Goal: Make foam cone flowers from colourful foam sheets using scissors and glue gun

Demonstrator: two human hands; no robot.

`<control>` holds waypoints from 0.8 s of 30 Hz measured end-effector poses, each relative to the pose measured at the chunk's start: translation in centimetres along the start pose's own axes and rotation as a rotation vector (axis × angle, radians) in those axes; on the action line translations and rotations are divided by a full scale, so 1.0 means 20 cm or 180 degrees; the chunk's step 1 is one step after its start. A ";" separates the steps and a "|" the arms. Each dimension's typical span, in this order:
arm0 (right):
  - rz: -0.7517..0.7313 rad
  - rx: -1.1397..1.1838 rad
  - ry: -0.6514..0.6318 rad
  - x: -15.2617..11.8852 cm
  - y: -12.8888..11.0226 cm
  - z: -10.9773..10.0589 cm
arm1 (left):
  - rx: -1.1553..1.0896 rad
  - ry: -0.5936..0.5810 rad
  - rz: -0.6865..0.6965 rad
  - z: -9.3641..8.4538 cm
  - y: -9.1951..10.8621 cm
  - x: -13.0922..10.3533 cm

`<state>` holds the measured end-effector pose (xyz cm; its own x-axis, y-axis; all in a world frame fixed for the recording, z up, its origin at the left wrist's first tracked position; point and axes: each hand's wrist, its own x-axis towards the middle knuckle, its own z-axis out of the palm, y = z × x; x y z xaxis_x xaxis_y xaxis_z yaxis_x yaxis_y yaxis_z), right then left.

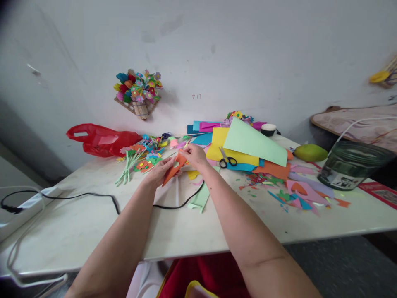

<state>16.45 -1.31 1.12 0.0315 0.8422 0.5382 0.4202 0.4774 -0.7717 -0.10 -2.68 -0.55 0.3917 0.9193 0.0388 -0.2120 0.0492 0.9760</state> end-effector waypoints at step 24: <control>0.1291 0.1336 -0.1613 -0.03 -0.06 -0.14 | 0.1789 0.0161 0.0314 -0.03 0.06 -0.04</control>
<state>18.55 -3.08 2.62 -0.3518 0.9351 0.0432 0.0822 0.0768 -0.9936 -1.20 -3.18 0.38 0.3478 0.9273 0.1385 0.2688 -0.2402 0.9328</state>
